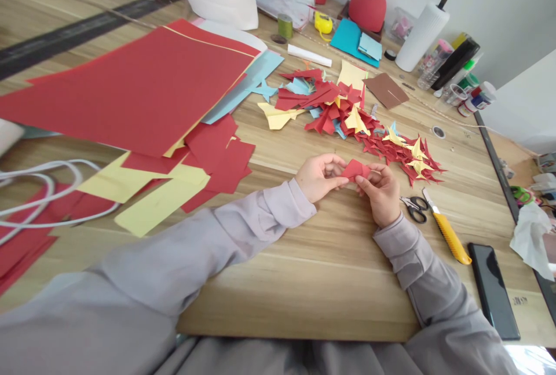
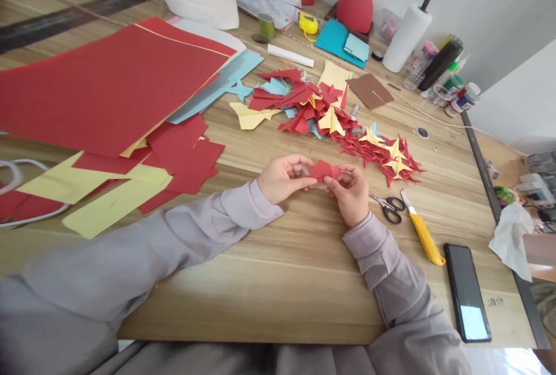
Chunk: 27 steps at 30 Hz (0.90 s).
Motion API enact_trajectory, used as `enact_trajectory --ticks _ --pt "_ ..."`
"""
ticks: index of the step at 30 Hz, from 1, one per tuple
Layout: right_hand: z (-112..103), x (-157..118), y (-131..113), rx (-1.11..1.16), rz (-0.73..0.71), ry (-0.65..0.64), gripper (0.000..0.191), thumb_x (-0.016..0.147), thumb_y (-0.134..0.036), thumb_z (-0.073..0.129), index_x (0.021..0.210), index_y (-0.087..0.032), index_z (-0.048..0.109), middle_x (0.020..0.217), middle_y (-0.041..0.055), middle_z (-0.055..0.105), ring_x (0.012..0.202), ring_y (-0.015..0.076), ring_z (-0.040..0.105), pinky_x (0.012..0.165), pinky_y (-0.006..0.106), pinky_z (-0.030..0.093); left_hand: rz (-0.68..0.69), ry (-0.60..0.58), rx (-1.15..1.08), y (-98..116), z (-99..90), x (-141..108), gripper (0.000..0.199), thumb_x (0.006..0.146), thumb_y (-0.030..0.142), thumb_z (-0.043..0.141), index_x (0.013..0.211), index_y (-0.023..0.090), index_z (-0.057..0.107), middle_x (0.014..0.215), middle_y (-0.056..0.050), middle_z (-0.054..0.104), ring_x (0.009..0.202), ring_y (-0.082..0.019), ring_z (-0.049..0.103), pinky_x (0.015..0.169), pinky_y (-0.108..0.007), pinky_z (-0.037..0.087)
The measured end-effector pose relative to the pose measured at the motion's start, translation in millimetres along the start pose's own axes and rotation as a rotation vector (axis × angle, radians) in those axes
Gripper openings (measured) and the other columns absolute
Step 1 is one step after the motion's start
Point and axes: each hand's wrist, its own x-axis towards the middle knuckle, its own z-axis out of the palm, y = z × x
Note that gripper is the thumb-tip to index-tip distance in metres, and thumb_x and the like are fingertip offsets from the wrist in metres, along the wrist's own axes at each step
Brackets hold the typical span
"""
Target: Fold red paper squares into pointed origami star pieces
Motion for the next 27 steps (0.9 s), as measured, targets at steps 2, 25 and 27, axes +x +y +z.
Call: enact_trajectory --ticks 2,25,27 --pt "-0.8 0.5 0.3 0.006 -0.004 0.001 0.040 0.062 -0.029 0.077 0.089 -0.020 0.049 0.058 -0.0065 0.063 0.045 0.0083 0.055 0.041 0.019 0.042 -0.019 -0.015 -0.018 0.8 -0.3 0.1 0.031 0.057 0.009 0.072 0.083 0.011 0.056 0.056 0.003 0.061 0.049 -0.009 0.057 0.050 -0.021 0.047" --pt "-2.4 1.9 1.3 0.028 -0.007 0.028 0.039 0.063 -0.029 0.076 0.088 -0.021 0.048 0.057 -0.0077 0.061 0.043 0.0080 0.053 0.041 0.019 0.042 -0.026 -0.027 -0.007 1.5 0.0 -0.8 0.037 0.060 0.002 0.061 0.095 0.011 0.054 0.070 -0.001 0.065 0.062 -0.013 0.062 0.057 -0.025 0.049" --pt "-0.8 0.2 -0.3 -0.005 -0.015 0.000 0.040 0.061 -0.030 0.077 0.088 -0.022 0.048 0.057 -0.0077 0.060 0.044 0.0086 0.054 0.041 0.019 0.043 -0.009 -0.033 0.031 0.9 0.5 -1.3 0.040 0.059 0.007 0.068 0.095 0.012 0.054 0.073 -0.002 0.066 0.065 -0.013 0.062 0.060 -0.026 0.049"
